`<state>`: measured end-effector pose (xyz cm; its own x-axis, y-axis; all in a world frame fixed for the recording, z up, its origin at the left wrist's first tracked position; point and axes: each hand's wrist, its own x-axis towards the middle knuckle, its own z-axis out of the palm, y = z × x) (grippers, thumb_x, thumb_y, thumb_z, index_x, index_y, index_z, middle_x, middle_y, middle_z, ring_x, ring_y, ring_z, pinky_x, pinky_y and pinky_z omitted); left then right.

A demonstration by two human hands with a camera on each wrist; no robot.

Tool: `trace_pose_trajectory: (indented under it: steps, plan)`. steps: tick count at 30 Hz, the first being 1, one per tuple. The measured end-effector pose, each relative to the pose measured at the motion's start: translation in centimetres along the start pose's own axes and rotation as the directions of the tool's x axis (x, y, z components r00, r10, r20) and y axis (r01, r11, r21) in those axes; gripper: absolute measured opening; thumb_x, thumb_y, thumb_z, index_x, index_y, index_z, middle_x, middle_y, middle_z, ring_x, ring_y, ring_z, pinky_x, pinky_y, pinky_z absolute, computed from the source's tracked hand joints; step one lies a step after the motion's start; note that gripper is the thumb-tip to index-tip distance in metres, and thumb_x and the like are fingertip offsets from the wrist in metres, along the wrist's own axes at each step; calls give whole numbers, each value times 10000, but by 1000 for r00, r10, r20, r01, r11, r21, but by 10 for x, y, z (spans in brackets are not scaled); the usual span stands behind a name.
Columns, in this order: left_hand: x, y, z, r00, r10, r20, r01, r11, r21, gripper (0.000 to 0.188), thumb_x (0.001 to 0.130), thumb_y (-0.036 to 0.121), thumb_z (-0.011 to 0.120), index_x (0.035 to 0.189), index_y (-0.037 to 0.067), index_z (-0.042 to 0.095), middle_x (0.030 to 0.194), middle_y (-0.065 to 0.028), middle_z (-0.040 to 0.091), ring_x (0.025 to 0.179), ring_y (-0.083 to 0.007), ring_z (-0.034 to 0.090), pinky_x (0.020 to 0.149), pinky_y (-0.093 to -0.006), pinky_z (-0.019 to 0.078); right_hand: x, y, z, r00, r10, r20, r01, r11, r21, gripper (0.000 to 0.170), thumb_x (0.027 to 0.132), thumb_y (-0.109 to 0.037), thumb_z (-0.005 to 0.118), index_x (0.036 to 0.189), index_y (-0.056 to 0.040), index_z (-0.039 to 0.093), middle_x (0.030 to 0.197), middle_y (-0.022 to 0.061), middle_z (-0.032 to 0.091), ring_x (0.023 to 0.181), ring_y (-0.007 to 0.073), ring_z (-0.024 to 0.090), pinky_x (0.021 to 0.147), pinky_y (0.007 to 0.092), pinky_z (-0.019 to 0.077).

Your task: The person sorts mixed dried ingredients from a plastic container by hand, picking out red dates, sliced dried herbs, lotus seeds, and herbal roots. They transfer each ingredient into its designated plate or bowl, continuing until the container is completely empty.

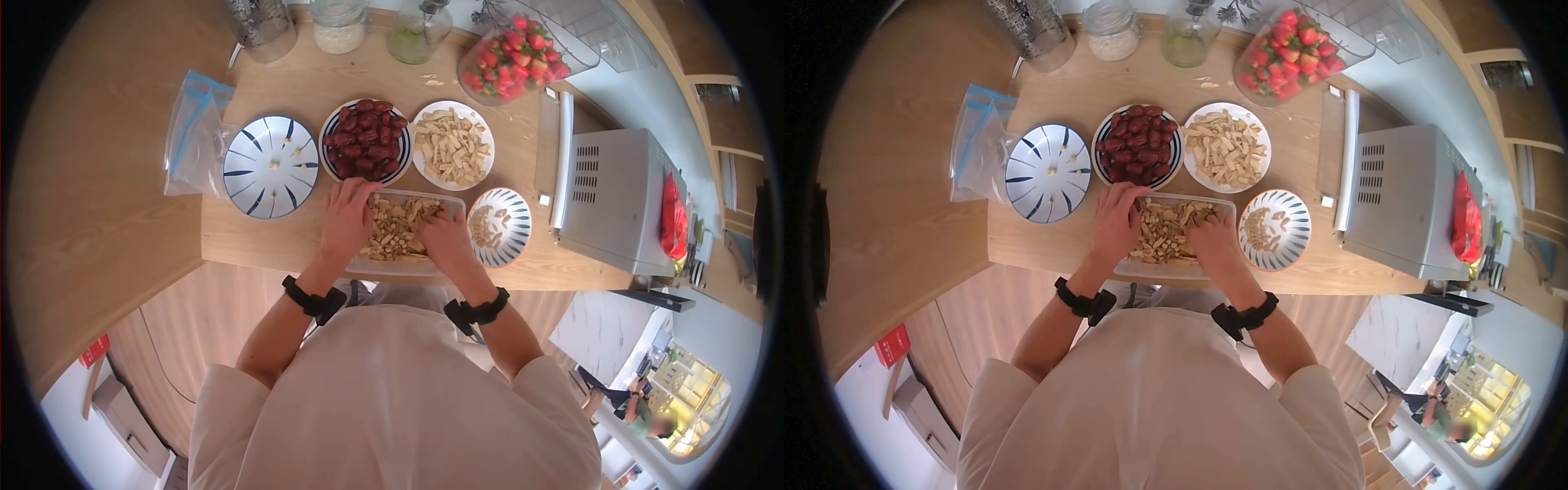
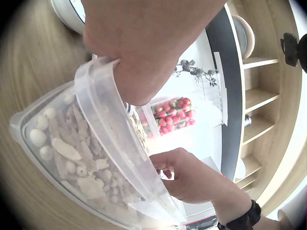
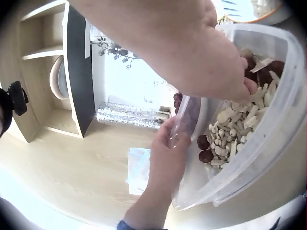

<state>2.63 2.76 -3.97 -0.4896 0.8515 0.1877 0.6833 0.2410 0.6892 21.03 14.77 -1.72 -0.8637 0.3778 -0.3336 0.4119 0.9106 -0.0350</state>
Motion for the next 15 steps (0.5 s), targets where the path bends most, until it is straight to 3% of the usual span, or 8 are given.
trace_pose_trajectory:
  steps: [3, 5, 8, 12, 15]
  plan:
    - [0, 1, 0, 1000, -2, 1, 2, 1000, -3, 490, 746, -33, 598, 1196, 161, 621, 1158, -72, 559, 1106, -313, 516, 938, -446, 405, -2, 5, -17, 1000, -16, -4, 17, 995, 97, 89, 832, -131, 654, 907, -129, 701, 886, 33, 686, 951, 211, 644, 873, 425, 399]
    - [1, 1, 1, 1000, 2, 1, -2, 1000, -1, 486, 748, -33, 598, 1193, 159, 622, 1154, -73, 562, 1104, -315, 517, 936, -446, 406, -3, 9, -26, 998, 32, -47, -14, 941, 339, 97, 876, -176, 650, 919, -98, 690, 905, 75, 687, 940, 260, 648, 852, 418, 426]
    - [1, 2, 0, 1000, 5, 2, -5, 1000, 3, 475, 752, -29, 599, 1189, 156, 623, 1147, -73, 566, 1098, -315, 519, 933, -446, 407, -3, 13, -36, 995, 56, -81, -10, 879, 477, 140, 893, -184, 650, 960, -63, 672, 916, 126, 681, 903, 331, 650, 811, 440, 466]
    - [3, 7, -1, 999, 6, -35, -6, 1000, -1, 427, 764, -74, 572, 1138, 123, 639, 1103, -98, 589, 1043, -341, 543, 903, -440, 429, 0, 17, -42, 991, 117, -59, -59, 804, 591, 137, 912, -172, 632, 982, -56, 648, 937, 116, 678, 940, 349, 645, 807, 459, 485]
    - [3, 7, -2, 999, 15, -32, -14, 1000, 9, 426, 761, -75, 571, 1137, 115, 637, 1099, -102, 590, 1038, -342, 543, 898, -439, 427, 1, 20, -46, 981, 165, -103, -50, 728, 684, 158, 910, -144, 634, 1015, -27, 623, 872, 155, 665, 869, 380, 649, 747, 469, 504]
